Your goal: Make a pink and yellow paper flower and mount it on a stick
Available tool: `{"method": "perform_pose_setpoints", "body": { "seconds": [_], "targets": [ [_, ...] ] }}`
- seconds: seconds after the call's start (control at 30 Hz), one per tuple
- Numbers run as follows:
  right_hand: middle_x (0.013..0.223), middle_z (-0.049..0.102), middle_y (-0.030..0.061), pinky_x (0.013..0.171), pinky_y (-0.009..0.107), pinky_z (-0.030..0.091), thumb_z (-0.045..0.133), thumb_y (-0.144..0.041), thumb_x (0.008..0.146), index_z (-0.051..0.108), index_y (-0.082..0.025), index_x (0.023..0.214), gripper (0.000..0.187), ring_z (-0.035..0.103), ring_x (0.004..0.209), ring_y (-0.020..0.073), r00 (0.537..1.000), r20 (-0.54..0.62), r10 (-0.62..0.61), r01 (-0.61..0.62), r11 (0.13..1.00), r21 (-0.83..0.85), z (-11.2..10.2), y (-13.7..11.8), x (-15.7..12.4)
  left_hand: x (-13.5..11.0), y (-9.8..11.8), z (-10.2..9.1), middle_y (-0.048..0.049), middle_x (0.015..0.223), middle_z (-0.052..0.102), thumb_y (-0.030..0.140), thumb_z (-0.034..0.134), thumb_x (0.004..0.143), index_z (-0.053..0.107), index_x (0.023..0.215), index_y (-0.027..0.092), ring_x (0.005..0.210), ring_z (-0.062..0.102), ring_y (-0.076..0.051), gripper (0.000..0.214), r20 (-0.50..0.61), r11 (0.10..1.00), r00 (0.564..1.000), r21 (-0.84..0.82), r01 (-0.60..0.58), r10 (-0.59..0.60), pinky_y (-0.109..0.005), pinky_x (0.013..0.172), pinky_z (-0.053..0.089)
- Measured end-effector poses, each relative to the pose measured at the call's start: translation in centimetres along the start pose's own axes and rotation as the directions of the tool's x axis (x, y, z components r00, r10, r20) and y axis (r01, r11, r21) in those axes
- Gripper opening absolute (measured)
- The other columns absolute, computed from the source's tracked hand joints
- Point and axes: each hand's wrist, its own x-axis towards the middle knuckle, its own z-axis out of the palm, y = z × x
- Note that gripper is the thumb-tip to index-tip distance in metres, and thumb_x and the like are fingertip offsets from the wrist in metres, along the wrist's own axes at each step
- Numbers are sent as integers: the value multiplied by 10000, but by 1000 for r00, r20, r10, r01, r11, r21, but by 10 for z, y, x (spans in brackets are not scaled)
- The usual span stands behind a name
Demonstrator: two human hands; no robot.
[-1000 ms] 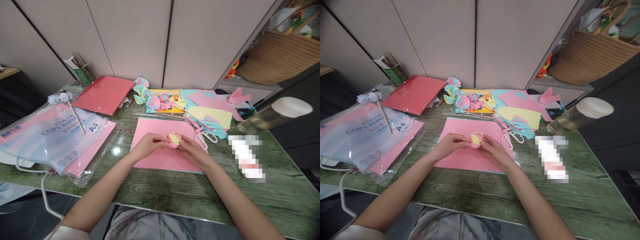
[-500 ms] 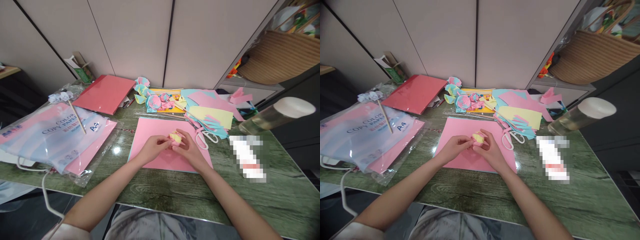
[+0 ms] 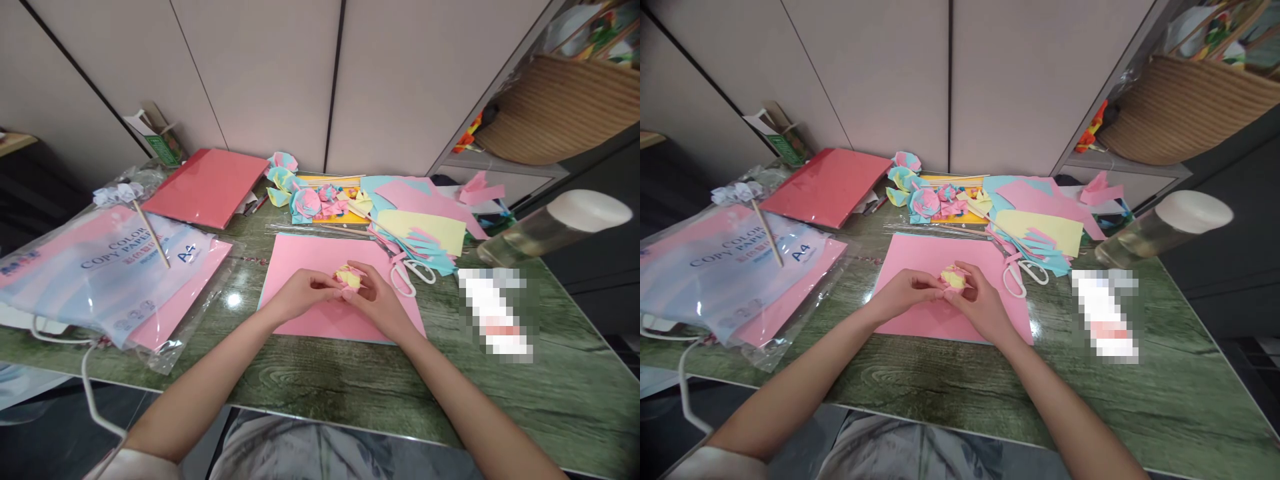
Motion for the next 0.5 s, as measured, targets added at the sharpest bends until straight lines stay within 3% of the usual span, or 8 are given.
{"method": "perform_pose_setpoints", "body": {
  "seconds": [0.23,0.5],
  "targets": [
    [1188,507,54,845,350,478,593,-346,742,389,-278,1192,499,520,1059,188,1000,28,3,-4,999,37,0,-2,-1,0,1,-4,-53,793,681,329,561,735,679,797,132,750,588,-139,238,53,999,998,17,-33,32,-239,701,431],
    [1187,505,51,833,354,482,596,-363,732,388,-286,1194,512,527,1045,190,999,36,17,-19,999,41,1,-2,-1,1,0,-1,-59,828,684,324,600,702,680,808,140,774,592,-149,227,20,1000,1000,-1,-20,20,-240,698,436]
  ]
}}
